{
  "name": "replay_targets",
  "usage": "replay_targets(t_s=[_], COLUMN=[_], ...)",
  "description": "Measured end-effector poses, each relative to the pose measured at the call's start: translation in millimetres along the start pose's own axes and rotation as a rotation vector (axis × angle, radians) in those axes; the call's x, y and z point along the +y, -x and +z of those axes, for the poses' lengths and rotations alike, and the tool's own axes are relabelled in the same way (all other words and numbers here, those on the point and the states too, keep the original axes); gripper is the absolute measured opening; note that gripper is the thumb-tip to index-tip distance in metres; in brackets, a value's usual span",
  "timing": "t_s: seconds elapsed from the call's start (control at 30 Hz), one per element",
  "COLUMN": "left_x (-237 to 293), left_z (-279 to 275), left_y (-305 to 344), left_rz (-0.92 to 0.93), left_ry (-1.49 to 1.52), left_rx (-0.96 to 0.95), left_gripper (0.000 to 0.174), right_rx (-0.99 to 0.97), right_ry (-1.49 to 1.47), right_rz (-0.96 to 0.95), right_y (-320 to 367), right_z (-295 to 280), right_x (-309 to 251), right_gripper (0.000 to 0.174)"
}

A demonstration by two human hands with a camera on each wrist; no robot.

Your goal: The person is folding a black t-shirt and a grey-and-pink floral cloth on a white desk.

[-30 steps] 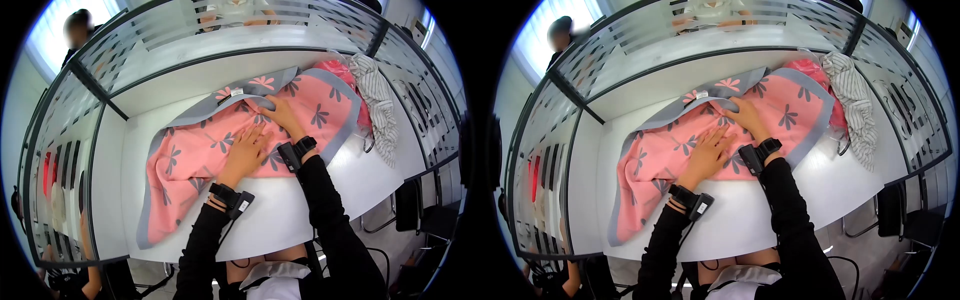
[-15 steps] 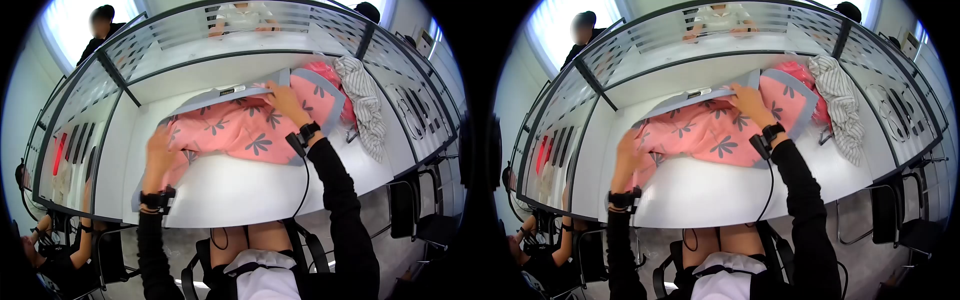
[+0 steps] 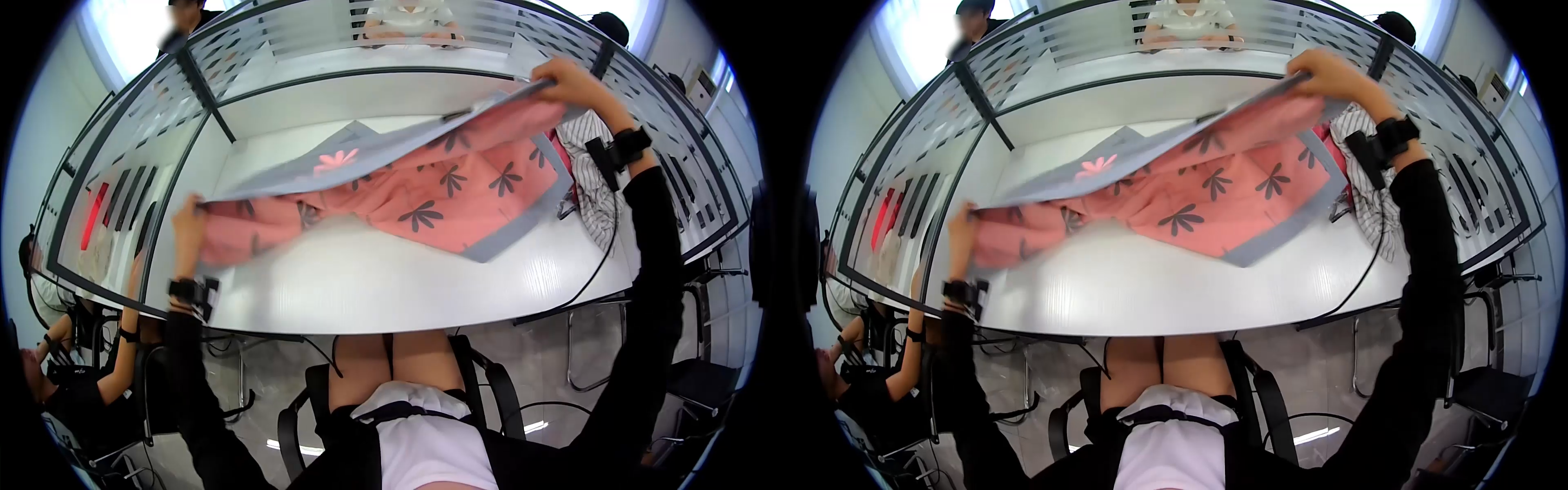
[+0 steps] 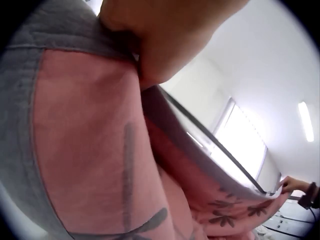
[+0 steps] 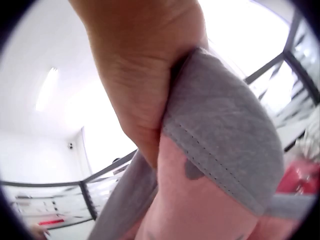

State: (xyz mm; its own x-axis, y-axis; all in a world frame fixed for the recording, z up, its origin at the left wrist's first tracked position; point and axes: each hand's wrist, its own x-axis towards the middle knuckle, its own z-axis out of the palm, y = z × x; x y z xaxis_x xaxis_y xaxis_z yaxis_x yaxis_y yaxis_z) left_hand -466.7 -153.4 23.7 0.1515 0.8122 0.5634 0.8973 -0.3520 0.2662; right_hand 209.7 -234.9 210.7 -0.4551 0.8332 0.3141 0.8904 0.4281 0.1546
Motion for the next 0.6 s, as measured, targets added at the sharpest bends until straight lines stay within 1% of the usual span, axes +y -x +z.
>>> replay_targets(t_s=[0.03,0.07,0.1,0.17,0.2,0.23,0.27,0.3,0.33,0.4,0.43,0.47,0.5,0.53,0.57,0.6], left_x=[9,4,28,35,39,80,90,103,109,94,87,84,69,46,41,38], left_z=[-21,-40,-74,-135,-166,-187,-212,-229,-243,-256,-253,-240,-214,-183,-149,-115], left_y=[-24,-57,-80,-135,-153,-158,-173,-185,-196,-223,-226,-223,-223,-230,-216,-197], left_rz=[0.116,0.141,0.09,0.215,0.278,0.226,0.15,0.063,0.08,0.04,0.104,0.164,0.243,0.135,0.255,0.255], left_ry=[-0.052,-0.078,-0.18,-0.32,-0.396,-0.428,-0.445,-0.466,-0.592,-0.671,-0.596,-0.52,-0.407,-0.352,-0.477,-0.521], left_rx=[0.169,0.198,0.226,0.37,0.442,0.74,0.795,0.894,1.032,1.02,0.902,0.781,0.718,0.486,0.319,0.196], left_gripper=[0.021,0.021,0.019,0.024,0.028,0.032,0.036,0.038,0.039,0.037,0.037,0.037,0.035,0.032,0.032,0.035], right_rx=[0.15,0.229,0.308,0.587,0.73,1.161,1.268,1.36,1.113,1.11,0.97,0.811,0.66,0.498,0.187,-0.127], right_ry=[0.226,0.29,0.356,0.415,0.435,0.505,0.39,0.265,0.634,0.399,0.35,0.383,0.408,0.511,0.398,0.278], right_rz=[-0.037,0.118,0.274,0.49,0.598,0.312,0.379,0.295,0.816,0.86,0.896,0.859,0.808,0.686,0.733,0.767], right_y=[4,3,3,7,8,8,14,19,53,58,61,66,72,74,71,66], right_z=[-5,-23,-52,-110,-130,-139,-153,-165,-180,-173,-162,-140,-118,-94,-78,-63], right_x=[16,19,17,0,-7,-7,-14,9,94,99,118,134,150,157,141,108], right_gripper=[0.034,0.031,0.029,0.036,0.041,0.027,0.025,0.029,0.044,0.043,0.045,0.045,0.045,0.043,0.04,0.038])
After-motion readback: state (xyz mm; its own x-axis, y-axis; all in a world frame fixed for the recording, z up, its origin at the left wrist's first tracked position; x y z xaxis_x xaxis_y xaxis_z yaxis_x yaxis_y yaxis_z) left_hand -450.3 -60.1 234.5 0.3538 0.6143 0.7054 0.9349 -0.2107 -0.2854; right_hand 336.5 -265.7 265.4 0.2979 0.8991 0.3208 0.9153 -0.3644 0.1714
